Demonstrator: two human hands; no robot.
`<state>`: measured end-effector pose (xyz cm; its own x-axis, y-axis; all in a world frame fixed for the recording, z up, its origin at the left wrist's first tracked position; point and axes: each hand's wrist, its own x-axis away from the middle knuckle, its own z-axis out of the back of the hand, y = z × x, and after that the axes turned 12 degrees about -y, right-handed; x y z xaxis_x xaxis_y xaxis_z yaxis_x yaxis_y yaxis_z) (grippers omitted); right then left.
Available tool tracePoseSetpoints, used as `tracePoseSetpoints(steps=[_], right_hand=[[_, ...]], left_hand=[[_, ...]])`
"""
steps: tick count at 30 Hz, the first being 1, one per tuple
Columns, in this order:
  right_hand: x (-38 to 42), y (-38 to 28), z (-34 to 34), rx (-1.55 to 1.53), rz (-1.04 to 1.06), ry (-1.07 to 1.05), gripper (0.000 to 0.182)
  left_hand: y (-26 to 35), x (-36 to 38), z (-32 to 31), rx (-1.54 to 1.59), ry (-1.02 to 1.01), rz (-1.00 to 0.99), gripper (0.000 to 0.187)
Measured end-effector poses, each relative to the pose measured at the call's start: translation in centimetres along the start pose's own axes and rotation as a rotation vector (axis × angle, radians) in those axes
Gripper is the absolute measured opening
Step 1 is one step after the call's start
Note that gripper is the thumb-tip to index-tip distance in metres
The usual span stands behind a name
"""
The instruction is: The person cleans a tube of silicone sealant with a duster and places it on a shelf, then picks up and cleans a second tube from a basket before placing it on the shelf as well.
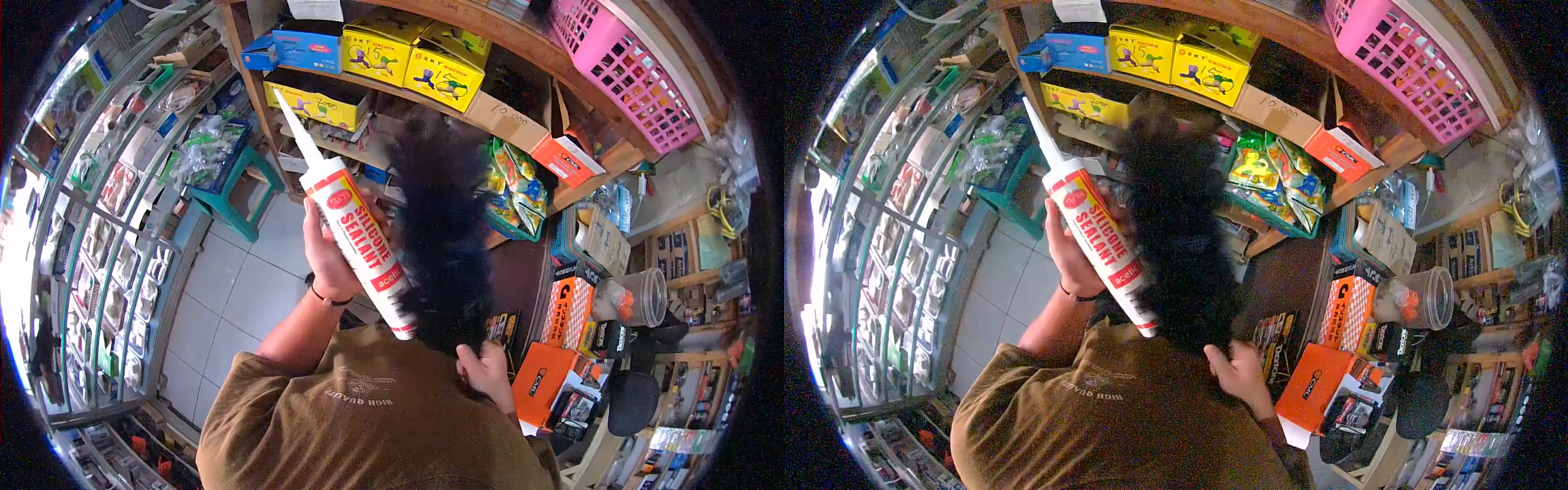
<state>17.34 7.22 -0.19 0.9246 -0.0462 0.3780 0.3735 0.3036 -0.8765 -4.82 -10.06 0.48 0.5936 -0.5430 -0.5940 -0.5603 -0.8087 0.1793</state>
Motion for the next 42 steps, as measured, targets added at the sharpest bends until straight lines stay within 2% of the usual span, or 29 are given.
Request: tracePoseSetpoints(steps=[2,3,4,6,7,8,10,12,14,15,16,18,19,20,22,24,26,27,28,29,31,33,34,35,36,38,39,40,42], right_hand=[[0.5,-2.0,0.3,0.539,0.189,-0.060,0.020],[0.4,-0.8,0.7,0.417,0.351,-0.200,0.027],[0.5,-0.9,0.7,0.410,0.351,-0.189,0.027],[0.8,-1.4,0.5,0.376,0.321,-0.008,0.026],[0.6,-0.3,0.2,0.289,0.087,0.132,0.020],[0.7,-0.4,0.0,0.287,0.089,0.144,0.020],[0.7,-0.8,0.1,0.223,0.004,0.089,0.018],[1.0,-0.2,0.6,0.418,0.213,-0.037,0.024],[1.1,0.0,0.6,0.288,0.227,-0.061,0.022],[0.8,-1.1,0.0,0.195,0.061,0.092,0.016],[0.8,-1.2,-0.1,0.192,0.062,0.098,0.016],[0.9,-1.2,-0.1,0.212,-0.020,0.074,0.015],[0.8,0.4,0.4,0.314,0.318,-0.033,0.019],[0.9,0.3,0.6,0.309,0.324,-0.024,0.019],[1.1,-0.2,0.9,0.295,0.188,-0.031,0.020],[0.5,-0.6,0.1,0.177,0.087,0.115,0.019],[0.3,-0.4,0.3,0.360,0.179,0.086,0.020],[-0.1,0.4,0.1,0.305,0.466,0.044,0.026],[-0.1,0.3,0.2,0.302,0.467,0.050,0.026],[0.1,-0.5,0.4,0.271,0.402,0.075,0.027],[-0.3,-0.4,0.2,0.140,0.100,0.159,0.026],[-0.1,-0.5,0.5,0.260,0.194,0.111,0.026],[-0.1,-0.6,0.6,0.377,0.290,0.063,0.027],[-0.8,-0.3,0.1,0.247,0.597,0.110,0.033],[-0.8,-0.4,0.2,0.240,0.600,0.111,0.033],[-0.4,-0.6,0.8,0.206,0.191,0.088,0.028],[-1.2,-0.2,0.4,0.075,0.170,0.140,0.023],[-1.1,-0.4,0.5,0.077,0.173,0.138,0.023],[-1.3,-1.0,0.7,0.381,0.507,-0.001,0.025]], left_hand=[[-1.1,-1.2,-1.9,-0.122,0.649,-0.164,0.063],[-0.7,0.0,-0.4,0.321,0.269,0.001,0.064],[0.2,0.2,-0.3,-0.073,0.184,0.104,0.062],[-0.9,-0.9,0.8,0.140,0.166,0.078,0.063],[-1.2,-0.4,0.4,0.097,0.210,0.007,0.061],[-1.4,-1.1,-1.9,0.053,0.251,-0.067,0.058],[-0.6,-0.4,0.8,-0.008,0.150,0.033,0.055],[1.2,-0.5,3.7,-0.258,0.118,0.362,0.047],[-1.5,-0.8,2.6,-0.034,-0.015,0.085,0.043],[-2.6,-2.5,-0.3,-0.382,0.532,-0.255,0.044],[-0.6,-0.6,1.5,0.035,0.057,-0.005,0.048],[-1.4,-1.7,-1.6,-0.048,0.278,-0.006,0.051],[-1.1,-1.8,-1.0,-0.052,0.270,-0.001,0.051],[-0.6,-2.0,-0.3,-0.143,0.262,0.089,0.052],[-1.3,-1.7,0.2,-0.321,0.377,0.085,0.052],[-0.7,-1.3,0.8,-0.004,0.356,-0.038,0.050],[-1.4,-1.4,1.4,-0.065,0.454,-0.044,0.052],[-1.7,-1.6,1.6,-0.133,0.551,-0.049,0.053],[-1.9,-1.8,1.7,-0.206,0.647,-0.053,0.055],[-1.8,-2.0,-0.6,-0.221,0.307,0.066,0.052],[-1.5,-2.3,-1.1,-0.197,0.276,0.022,0.050],[-0.8,-1.7,-0.1,-0.165,0.128,0.086,0.051],[-0.9,-1.8,0.4,-0.168,0.127,0.082,0.051],[-1.0,-1.9,0.8,-0.299,0.231,0.005,0.053],[-1.2,-2.0,1.1,-0.431,0.335,-0.070,0.054],[-1.3,-2.1,1.3,-0.690,0.542,-0.225,0.058],[-0.7,-2.0,-0.8,-0.024,0.093,0.012,0.052],[0.0,-1.0,1.3,-0.104,0.154,0.013,0.048],[-1.6,-2.9,-0.6,-0.296,0.551,-0.236,0.046]])
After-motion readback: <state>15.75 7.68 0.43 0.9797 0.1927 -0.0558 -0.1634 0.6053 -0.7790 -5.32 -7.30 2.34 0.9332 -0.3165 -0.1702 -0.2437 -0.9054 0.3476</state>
